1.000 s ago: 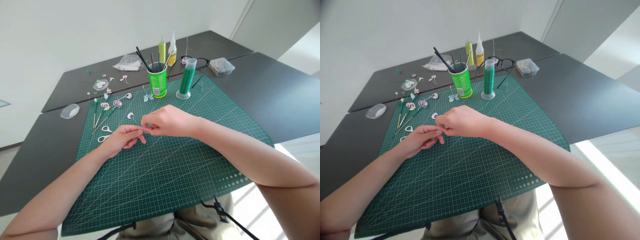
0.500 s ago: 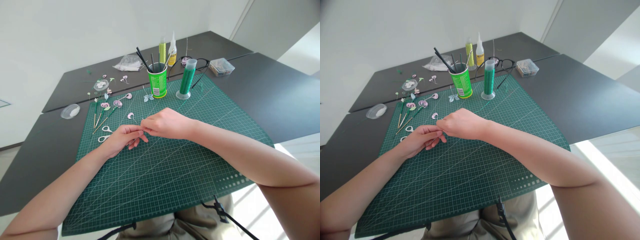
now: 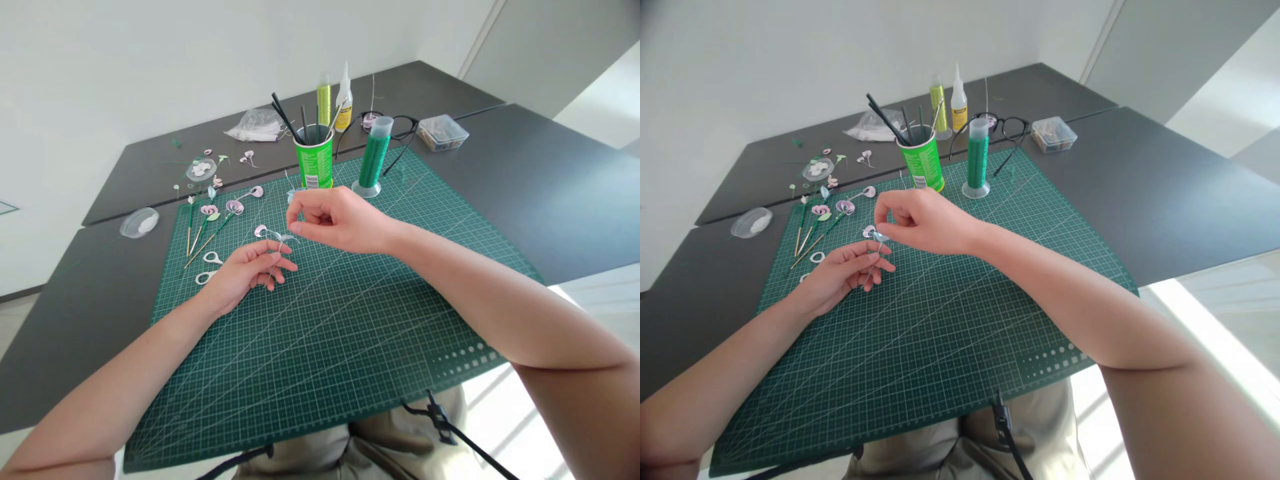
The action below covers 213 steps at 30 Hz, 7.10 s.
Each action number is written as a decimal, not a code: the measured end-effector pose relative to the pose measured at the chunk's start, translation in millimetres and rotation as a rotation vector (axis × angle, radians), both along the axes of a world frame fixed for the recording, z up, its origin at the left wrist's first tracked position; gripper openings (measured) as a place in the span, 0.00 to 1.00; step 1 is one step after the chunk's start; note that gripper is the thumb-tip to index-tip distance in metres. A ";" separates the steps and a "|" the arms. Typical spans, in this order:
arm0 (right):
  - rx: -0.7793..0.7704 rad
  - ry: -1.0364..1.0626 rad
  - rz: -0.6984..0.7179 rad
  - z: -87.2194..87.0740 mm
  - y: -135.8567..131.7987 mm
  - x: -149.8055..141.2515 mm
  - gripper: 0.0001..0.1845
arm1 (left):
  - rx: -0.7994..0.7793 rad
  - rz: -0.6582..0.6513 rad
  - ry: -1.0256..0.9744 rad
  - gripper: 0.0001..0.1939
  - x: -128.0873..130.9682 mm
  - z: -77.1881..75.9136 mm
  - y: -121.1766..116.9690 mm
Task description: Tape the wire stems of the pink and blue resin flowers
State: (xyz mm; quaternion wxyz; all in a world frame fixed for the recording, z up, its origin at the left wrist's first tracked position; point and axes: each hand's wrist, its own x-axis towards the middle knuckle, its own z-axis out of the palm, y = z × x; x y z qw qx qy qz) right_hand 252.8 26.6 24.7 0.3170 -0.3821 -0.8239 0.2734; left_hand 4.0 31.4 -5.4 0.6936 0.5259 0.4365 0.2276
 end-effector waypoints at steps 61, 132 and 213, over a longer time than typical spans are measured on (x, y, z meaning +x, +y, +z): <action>-0.363 0.913 -0.397 -30.5 46.8 16.2 0.08 | 1.191 -0.278 0.738 0.14 69.7 15.2 135.0; -0.422 0.788 -0.061 -27.5 12.7 -14.5 0.16 | 0.522 0.332 -0.086 0.23 55.4 -3.2 -2.7; -0.254 0.631 0.147 -32.4 -5.4 -36.7 0.04 | 0.933 0.015 0.049 0.26 42.5 19.0 -13.4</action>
